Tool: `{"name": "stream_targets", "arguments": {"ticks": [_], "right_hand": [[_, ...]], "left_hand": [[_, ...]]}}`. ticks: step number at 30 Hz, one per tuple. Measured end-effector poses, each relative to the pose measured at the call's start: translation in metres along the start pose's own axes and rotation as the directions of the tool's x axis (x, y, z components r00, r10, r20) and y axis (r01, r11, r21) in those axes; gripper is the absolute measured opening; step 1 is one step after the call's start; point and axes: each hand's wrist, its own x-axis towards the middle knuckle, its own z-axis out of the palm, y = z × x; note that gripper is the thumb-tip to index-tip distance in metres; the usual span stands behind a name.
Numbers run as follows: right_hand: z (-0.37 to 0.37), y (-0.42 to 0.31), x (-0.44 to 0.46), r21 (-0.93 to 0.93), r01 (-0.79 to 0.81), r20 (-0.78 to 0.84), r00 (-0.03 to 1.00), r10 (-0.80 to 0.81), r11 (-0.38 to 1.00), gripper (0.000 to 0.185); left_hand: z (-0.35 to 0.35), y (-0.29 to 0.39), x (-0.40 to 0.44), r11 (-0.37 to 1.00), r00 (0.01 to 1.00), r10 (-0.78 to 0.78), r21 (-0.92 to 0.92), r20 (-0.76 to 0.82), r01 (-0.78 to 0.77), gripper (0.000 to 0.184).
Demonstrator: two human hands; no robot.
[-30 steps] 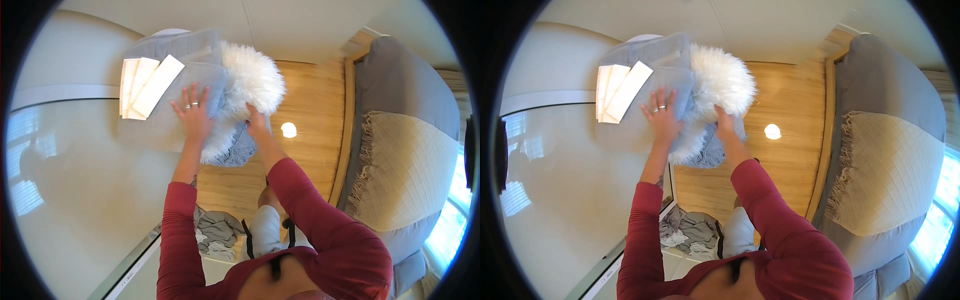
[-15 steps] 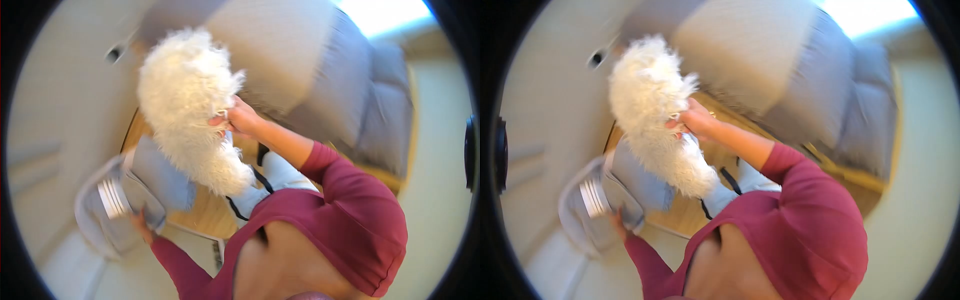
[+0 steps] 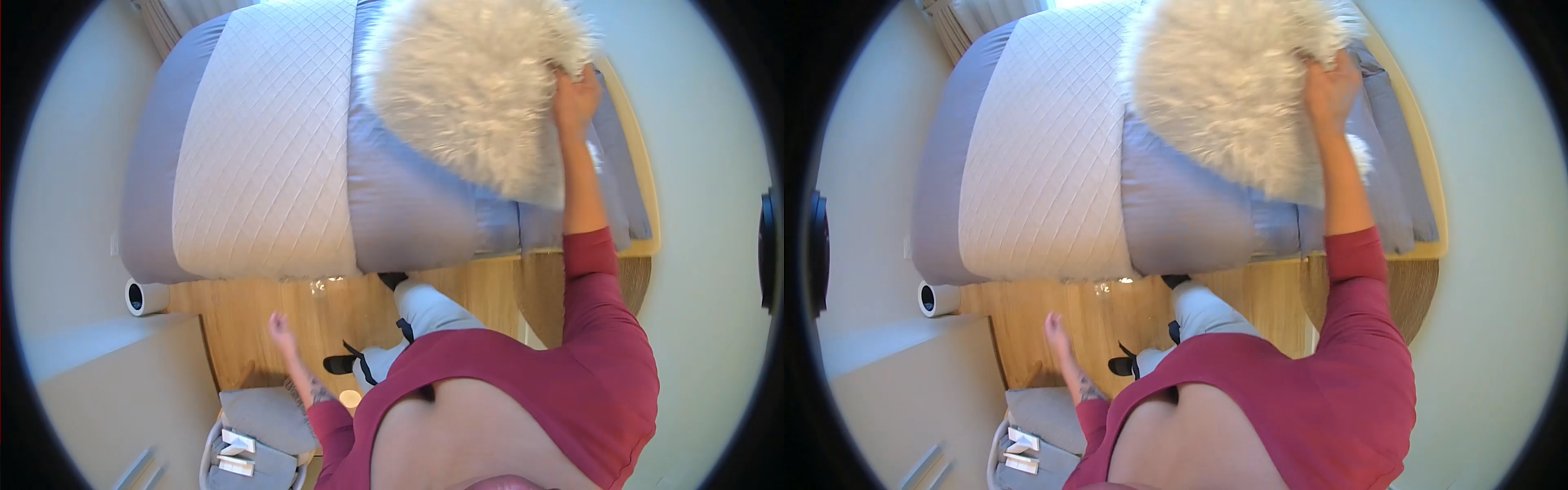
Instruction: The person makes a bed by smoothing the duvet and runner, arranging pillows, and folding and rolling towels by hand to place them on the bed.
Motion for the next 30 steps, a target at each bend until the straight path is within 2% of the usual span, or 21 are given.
{"name": "stream_targets", "arguments": {"ticks": [1,2,3,4,6,7,9,10,12,13,15,16,18,19,21,22,24,25,26,28,30], "right_hand": [[0.004,0.025,0.022,0.007,-0.001,0.006,1.000,0.001,1.000,0.031],[0.008,0.042,0.047,-0.054,-0.035,0.005,0.999,0.035,0.998,0.030],[0.003,0.040,0.039,-0.123,-0.064,-0.015,0.998,0.063,0.990,0.030],[-0.005,0.066,0.059,-0.109,-0.074,-0.013,0.997,0.073,0.991,0.030],[0.012,0.120,0.088,-0.211,-0.061,0.076,0.994,0.078,0.976,0.029],[0.027,0.154,0.099,-0.201,-0.058,0.096,0.992,0.078,0.978,0.029],[0.066,0.238,0.115,-0.319,0.070,0.179,0.984,-0.013,0.945,0.033],[0.073,0.262,0.123,-0.306,0.079,0.184,0.983,-0.022,0.949,0.033],[0.101,0.323,0.117,-0.594,0.082,0.465,0.847,0.258,0.800,0.054],[0.111,0.354,0.108,-0.591,0.086,0.481,0.836,0.264,0.802,0.054],[0.125,0.411,0.089,-0.556,0.046,0.545,0.774,0.322,0.830,0.081],[0.118,0.401,0.087,-0.561,0.047,0.545,0.772,0.327,0.826,0.081],[0.083,0.357,0.076,-0.670,0.044,0.560,0.685,0.466,0.741,0.101],[0.065,0.356,0.075,-0.674,0.047,0.556,0.689,0.465,0.737,0.101],[0.040,0.357,0.071,-0.812,-0.130,0.336,0.693,0.638,0.569,0.097],[0.036,0.371,0.061,-0.813,-0.128,0.337,0.693,0.638,0.568,0.097],[0.031,0.392,0.034,-0.461,-0.262,0.629,0.578,0.520,0.848,0.080],[0.031,0.384,0.030,-0.349,-0.336,0.590,0.647,0.483,0.875,0.059],[0.033,0.378,0.037,-0.340,-0.329,0.598,0.648,0.473,0.881,0.059],[0.036,0.362,0.062,-0.364,-0.357,0.492,0.711,0.503,0.860,0.047],[0.040,0.336,0.092,-0.614,-0.094,0.467,0.758,0.456,0.784,0.045]], "left_hand": [[0.064,0.059,-0.002,0.994,0.986,-0.057,0.097,0.157,0.043,0.034],[0.126,0.069,0.003,0.999,0.966,0.032,-0.045,0.257,-0.021,0.034],[0.160,0.077,0.002,0.992,0.879,0.108,-0.109,0.465,-0.064,0.036],[0.210,0.114,-0.012,0.979,0.784,0.195,-0.068,0.589,-0.193,0.036],[0.275,0.175,-0.041,0.887,0.640,0.266,0.076,0.721,-0.455,0.035],[0.294,0.182,-0.049,0.894,0.655,0.254,0.085,0.711,-0.440,0.035],[0.322,0.184,-0.057,0.924,0.537,0.198,0.027,0.820,-0.382,0.035],[0.323,0.178,-0.056,0.925,0.550,0.202,0.028,0.810,-0.380,0.035],[0.313,0.137,-0.059,0.972,0.628,0.061,0.098,0.776,-0.215,0.033],[0.303,0.119,-0.061,0.984,0.680,0.020,0.107,0.733,-0.145,0.032],[0.270,0.084,-0.060,0.984,0.747,-0.109,0.180,0.656,-0.015,0.030],[0.251,0.067,-0.064,0.971,0.766,-0.187,0.236,0.615,0.047,0.029],[0.215,0.045,-0.070,0.929,0.787,-0.303,0.351,0.538,0.118,0.029],[0.202,0.045,-0.075,0.927,0.797,-0.319,0.343,0.512,0.151,0.029],[0.184,0.044,-0.081,0.924,0.807,-0.337,0.333,0.484,0.186,0.029],[0.177,0.044,-0.084,0.911,0.823,-0.365,0.349,0.435,0.219,0.029],[0.173,0.043,-0.093,0.895,0.832,-0.399,0.360,0.386,0.263,0.029],[0.174,0.043,-0.096,0.891,0.831,-0.403,0.373,0.384,0.259,0.029],[0.175,0.041,-0.098,0.887,0.833,-0.405,0.385,0.377,0.257,0.028],[0.174,0.045,-0.104,0.883,0.819,-0.410,0.400,0.401,0.246,0.028],[0.165,0.042,-0.114,0.875,0.799,-0.424,0.420,0.427,0.240,0.028]]}}
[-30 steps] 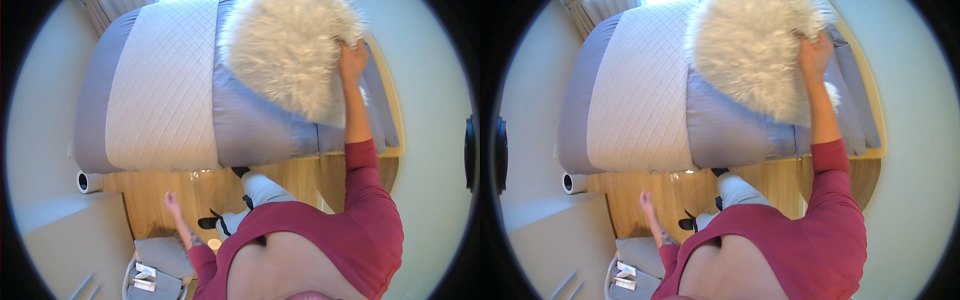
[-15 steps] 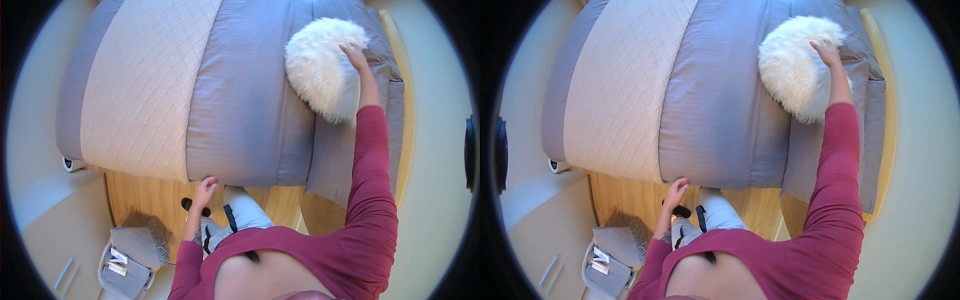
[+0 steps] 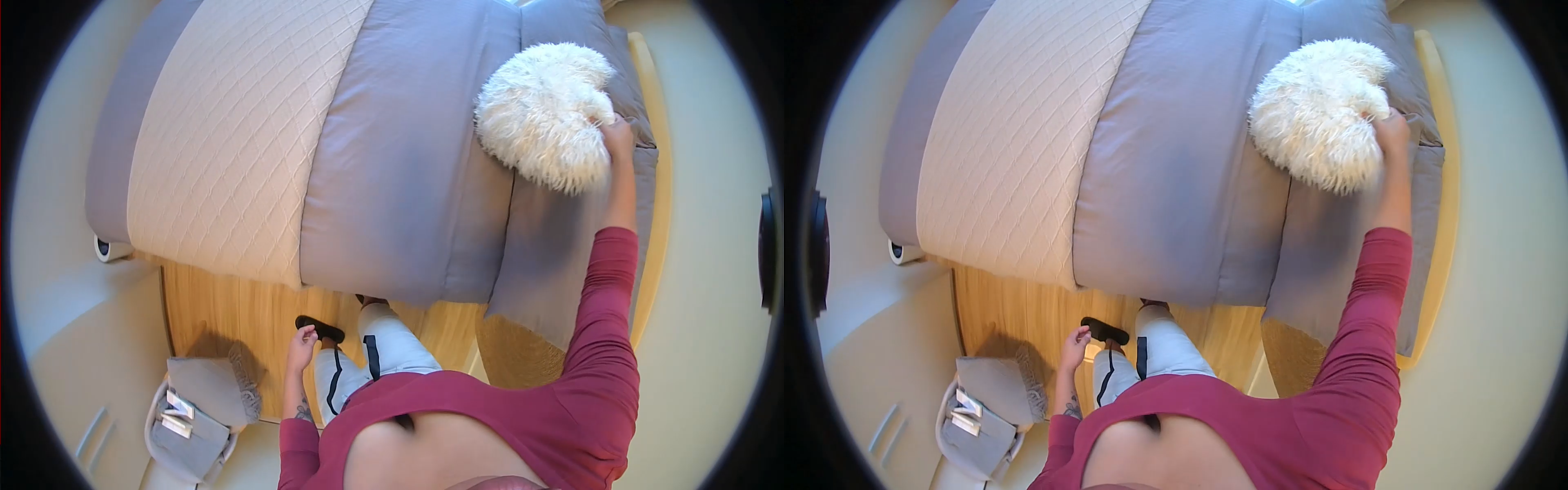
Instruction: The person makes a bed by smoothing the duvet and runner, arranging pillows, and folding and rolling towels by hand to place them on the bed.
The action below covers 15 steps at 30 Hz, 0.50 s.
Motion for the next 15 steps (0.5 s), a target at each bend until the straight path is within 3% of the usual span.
{"name": "stream_targets", "arguments": {"ticks": [1,2,4,5,6,7,8,9,10,11,12,13,14,15], "right_hand": [[-0.009,-0.010,0.002,-0.074,-0.013,0.115,0.993,0.021,0.997,0.049],[-0.004,0.004,0.006,-0.074,0.008,0.125,0.992,0.002,0.997,0.049],[0.017,0.035,0.022,0.156,0.202,0.117,0.968,-0.222,0.967,0.055],[0.022,0.039,0.020,0.220,0.103,0.201,0.968,-0.149,0.970,0.060],[0.022,0.022,0.007,0.353,0.122,0.223,0.952,-0.210,0.928,0.063],[0.019,0.013,-0.003,0.034,0.087,0.163,0.982,-0.092,0.996,0.065],[0.018,-0.001,-0.003,-0.166,0.193,0.043,0.981,-0.189,0.967,0.066],[0.017,-0.016,-0.002,-0.380,0.233,-0.079,0.956,-0.282,0.895,0.067],[0.043,-0.009,0.017,-0.428,0.386,-0.315,0.784,-0.535,0.817,0.063],[0.049,-0.064,-0.026,-0.449,0.384,-0.399,0.722,-0.566,0.807,0.058],[0.063,-0.119,-0.067,-0.452,0.329,-0.323,0.806,-0.496,0.829,0.050],[0.102,-0.151,-0.083,-0.134,0.486,-0.173,0.847,-0.503,0.864,0.039],[0.147,-0.179,-0.113,0.201,0.520,-0.026,0.850,-0.526,0.830,0.027],[0.181,-0.217,-0.175,0.102,0.811,-0.147,0.585,-0.798,0.576,0.020]], "left_hand": [[0.000,-0.015,0.003,0.997,1.000,-0.003,-0.080,-0.026,0.001,0.028],[0.001,-0.029,0.004,0.986,0.998,-0.013,-0.165,-0.055,0.003,0.028],[0.000,-0.059,-0.001,0.984,0.994,-0.066,-0.173,-0.086,0.050,0.030],[-0.001,-0.077,0.003,0.974,0.997,-0.022,-0.228,-0.069,0.006,0.033],[-0.005,-0.075,-0.006,0.975,0.995,-0.055,-0.218,-0.079,0.037,0.036],[-0.017,-0.055,-0.027,0.979,0.991,-0.076,-0.196,-0.111,0.053,0.037],[-0.023,-0.071,-0.038,0.996,0.985,-0.076,-0.065,-0.157,0.067,0.037],[-0.020,-0.092,-0.049,0.987,0.972,-0.080,-0.152,-0.220,0.047,0.035],[-0.021,-0.109,-0.069,0.982,0.949,-0.095,-0.182,-0.300,0.041,0.034],[-0.026,-0.114,-0.092,0.975,0.917,-0.190,-0.176,-0.350,0.135,0.033],[-0.022,-0.141,-0.106,0.963,0.882,-0.211,-0.245,-0.421,0.113,0.033],[-0.025,-0.159,-0.121,0.944,0.865,-0.273,-0.293,-0.422,0.154,0.034],[-0.032,-0.177,-0.133,0.937,0.845,-0.286,-0.317,-0.453,0.147,0.034],[-0.033,-0.195,-0.144,0.910,0.825,-0.338,-0.382,-0.454,0.163,0.037]]}}
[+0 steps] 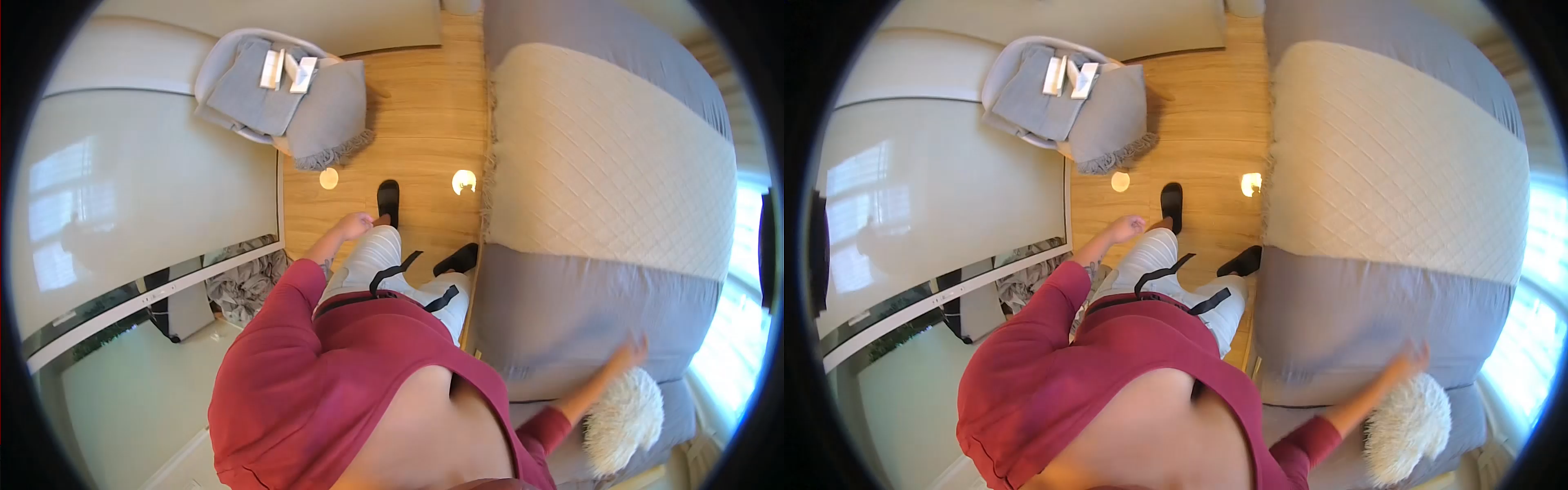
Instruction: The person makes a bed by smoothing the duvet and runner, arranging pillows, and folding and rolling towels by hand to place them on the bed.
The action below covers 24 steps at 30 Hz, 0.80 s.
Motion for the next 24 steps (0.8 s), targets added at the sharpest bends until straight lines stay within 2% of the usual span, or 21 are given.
{"name": "stream_targets", "arguments": {"ticks": [1,2,3,4,5,6,7,8,9,10,12,14,15,17,18,19,21,22,24], "right_hand": [[0.046,-0.063,0.002,0.226,0.138,0.084,0.983,-0.161,0.964,0.021],[0.063,-0.172,0.010,0.407,-0.107,0.385,0.920,-0.065,0.907,0.028],[0.089,-0.273,0.005,0.491,-0.287,0.568,0.821,-0.053,0.823,0.036],[0.084,-0.382,0.002,0.560,-0.269,0.614,0.770,-0.174,0.784,0.038],[0.082,-0.467,-0.004,0.627,-0.282,0.671,0.670,-0.318,0.726,0.039],[0.096,-0.540,-0.019,0.757,-0.219,0.599,0.606,-0.522,0.615,0.037],[0.112,-0.607,-0.034,0.741,-0.263,0.658,0.464,-0.593,0.618,0.035],[0.129,-0.667,-0.049,0.810,-0.359,0.578,0.362,-0.731,0.463,0.037],[0.139,-0.734,-0.055,0.700,-0.471,0.679,0.206,-0.705,0.537,0.039],[0.150,-0.794,-0.065,0.545,-0.557,0.758,0.007,-0.652,0.627,0.041],[0.184,-0.900,-0.082,0.348,-0.734,0.780,-0.118,-0.615,0.583,0.047],[0.232,-0.988,-0.098,0.254,-0.803,0.792,-0.147,-0.593,0.539,0.058],[0.249,-1.025,-0.102,0.247,-0.798,0.791,-0.161,-0.589,0.550,0.058],[0.273,-1.084,-0.107,0.241,-0.731,0.900,-0.077,-0.428,0.639,0.072],[0.280,-1.105,-0.113,0.232,-0.720,0.902,-0.092,-0.422,0.654,0.072],[0.283,-1.125,-0.118,0.216,-0.668,0.926,-0.091,-0.367,0.712,0.075],[0.294,-1.152,-0.130,0.193,-0.599,0.947,-0.095,-0.308,0.777,0.078],[0.297,-1.158,-0.137,0.206,-0.653,0.918,-0.130,-0.375,0.729,0.078],[0.305,-1.167,-0.147,0.187,-0.718,0.874,-0.189,-0.447,0.670,0.081]], "left_hand": [[-0.013,-0.022,-0.004,0.995,0.998,-0.070,-0.067,-0.004,0.070,0.040],[-0.030,-0.040,-0.001,0.992,0.997,-0.074,-0.100,-0.010,0.073,0.040],[-0.054,-0.058,0.005,0.981,0.990,-0.117,-0.165,-0.072,0.104,0.042],[-0.080,-0.078,0.009,0.966,0.978,-0.166,-0.223,-0.130,0.134,0.045],[-0.105,-0.098,0.018,0.964,0.976,-0.165,-0.234,-0.140,0.130,0.045],[-0.133,-0.120,0.032,0.962,0.955,-0.161,-0.258,-0.250,0.094,0.046],[-0.165,-0.138,0.051,0.959,0.922,-0.158,-0.276,-0.353,0.058,0.048],[-0.214,-0.148,0.079,0.962,0.917,-0.136,-0.270,-0.375,0.032,0.048],[-0.255,-0.158,0.092,0.959,0.848,-0.136,-0.282,-0.513,-0.017,0.048],[-0.282,-0.168,0.091,0.952,0.765,-0.165,-0.302,-0.622,-0.040,0.049],[-0.359,-0.164,0.110,0.905,0.645,-0.237,-0.407,-0.726,-0.126,0.052],[-0.419,-0.188,0.147,0.989,0.535,-0.023,-0.099,-0.844,-0.113,0.053],[-0.446,-0.192,0.167,0.990,0.503,-0.024,-0.092,-0.864,-0.110,0.056],[-0.486,-0.190,0.205,0.996,0.429,-0.038,-0.070,-0.902,-0.058,0.062],[-0.496,-0.192,0.221,0.998,0.387,-0.053,-0.059,-0.920,-0.004,0.064],[-0.502,-0.192,0.234,0.997,0.390,-0.073,-0.076,-0.918,0.006,0.064],[-0.514,-0.190,0.255,0.949,0.536,-0.306,-0.205,-0.787,0.240,0.067],[-0.515,-0.193,0.262,0.943,0.532,-0.325,-0.223,-0.782,0.249,0.067],[-0.513,-0.198,0.269,0.933,0.714,-0.356,-0.183,-0.603,0.311,0.070]]}}
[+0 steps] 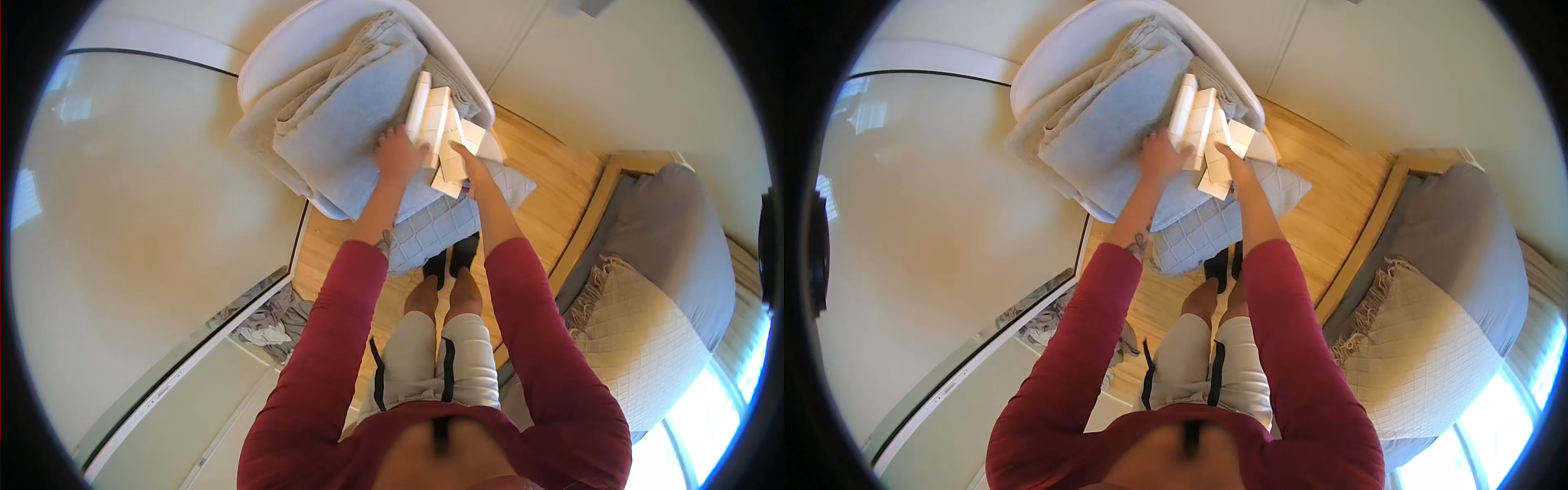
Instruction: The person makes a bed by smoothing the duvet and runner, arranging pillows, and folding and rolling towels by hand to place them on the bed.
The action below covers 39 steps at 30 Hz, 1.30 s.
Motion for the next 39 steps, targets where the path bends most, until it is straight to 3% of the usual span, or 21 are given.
{"name": "stream_targets", "arguments": {"ticks": [1,3,4,6,7,9,11,13,15,16,18,21,23,24,26,27,29,31,33,37,39], "right_hand": [[0.005,0.005,0.007,-0.012,-0.010,0.007,1.000,0.010,1.000,0.081],[0.015,0.017,0.024,-0.134,0.246,-0.118,0.958,-0.262,0.960,0.087],[0.022,0.011,0.021,-0.324,0.162,-0.341,0.899,-0.275,0.932,0.098],[0.036,0.006,0.005,-0.487,0.177,-0.343,0.862,-0.374,0.855,0.103],[0.041,0.005,0.001,-0.628,0.184,-0.338,0.810,-0.478,0.756,0.109],[0.041,0.018,0.012,-0.582,0.240,-0.313,0.816,-0.486,0.777,0.113],[0.039,0.024,0.017,-0.578,0.279,-0.333,0.777,-0.534,0.767,0.106],[0.039,0.020,0.014,-0.601,0.184,-0.381,0.790,-0.481,0.778,0.102],[0.041,0.015,0.009,-0.619,0.096,-0.421,0.797,-0.433,0.779,0.097],[0.041,0.014,0.004,-0.637,0.056,-0.445,0.788,-0.426,0.769,0.094],[0.037,0.014,0.001,-0.652,0.015,-0.475,0.771,-0.424,0.758,0.091],[0.016,0.031,0.003,-0.554,0.194,-0.308,0.856,-0.416,0.809,0.083],[-0.002,0.043,0.007,-0.274,0.333,-0.198,0.899,-0.391,0.902,0.069],[-0.014,0.045,0.004,-0.268,0.328,-0.209,0.898,-0.387,0.906,0.069],[-0.037,0.047,-0.017,0.136,0.328,-0.131,0.941,-0.311,0.935,0.054],[-0.042,0.047,-0.025,0.144,0.322,-0.139,0.943,-0.303,0.936,0.054],[-0.054,0.054,-0.042,0.476,0.229,-0.048,0.971,-0.236,0.849,0.049],[-0.053,0.084,-0.021,0.489,0.129,-0.036,0.991,-0.127,0.863,0.053],[-0.038,0.087,-0.015,0.467,0.156,-0.046,0.987,-0.152,0.871,0.056],[-0.041,0.087,-0.005,0.437,0.160,-0.022,0.986,-0.168,0.885,0.052],[-0.055,0.101,-0.003,0.556,0.014,0.051,0.997,-0.050,0.831,0.055]], "left_hand": [[0.009,-0.002,-0.002,1.000,1.000,-0.016,-0.005,0.001,0.016,0.070],[0.032,-0.008,-0.011,0.984,0.979,0.171,0.064,-0.115,-0.165,0.065],[0.040,-0.010,-0.019,0.987,0.982,0.154,0.061,-0.112,-0.148,0.065],[0.048,-0.014,-0.033,0.901,0.872,0.400,0.294,-0.283,-0.318,0.053],[0.039,-0.018,-0.032,0.904,0.877,0.390,0.296,-0.281,-0.307,0.053],[-0.004,-0.024,-0.032,0.893,0.876,0.449,-0.120,0.175,-0.434,0.052],[-0.076,-0.024,-0.020,0.904,0.939,0.337,-0.255,-0.075,-0.345,0.061],[-0.130,-0.035,0.007,0.943,0.906,0.302,0.231,-0.296,-0.239,0.081],[-0.144,-0.063,0.054,0.855,0.895,0.309,0.506,-0.323,-0.113,0.097],[-0.148,-0.074,0.069,0.855,0.896,0.311,0.505,-0.316,-0.118,0.097],[-0.152,-0.086,0.095,0.927,1.000,0.017,0.375,0.000,-0.016,0.104],[-0.143,-0.097,0.115,0.995,0.988,0.017,0.096,0.156,-0.032,0.094],[-0.144,-0.095,0.112,0.992,0.974,0.045,0.108,0.224,-0.071,0.093],[-0.148,-0.093,0.110,0.987,0.958,0.070,0.120,0.279,-0.107,0.093],[-0.153,-0.097,0.086,0.984,0.951,0.081,0.130,0.300,-0.125,0.092],[-0.159,-0.098,0.077,0.980,0.950,0.088,0.143,0.301,-0.136,0.091],[-0.155,-0.106,0.068,0.971,0.939,0.064,0.196,0.338,-0.137,0.091],[-0.134,-0.107,0.061,0.962,0.932,0.045,0.237,0.359,-0.137,0.090],[-0.105,-0.088,0.060,0.983,0.981,0.182,-0.045,0.062,-0.179,0.089],[-0.062,-0.079,0.100,0.991,0.992,0.121,0.054,-0.029,-0.120,0.088],[-0.061,-0.086,0.105,0.961,0.963,0.270,0.063,0.013,-0.270,0.081]]}}
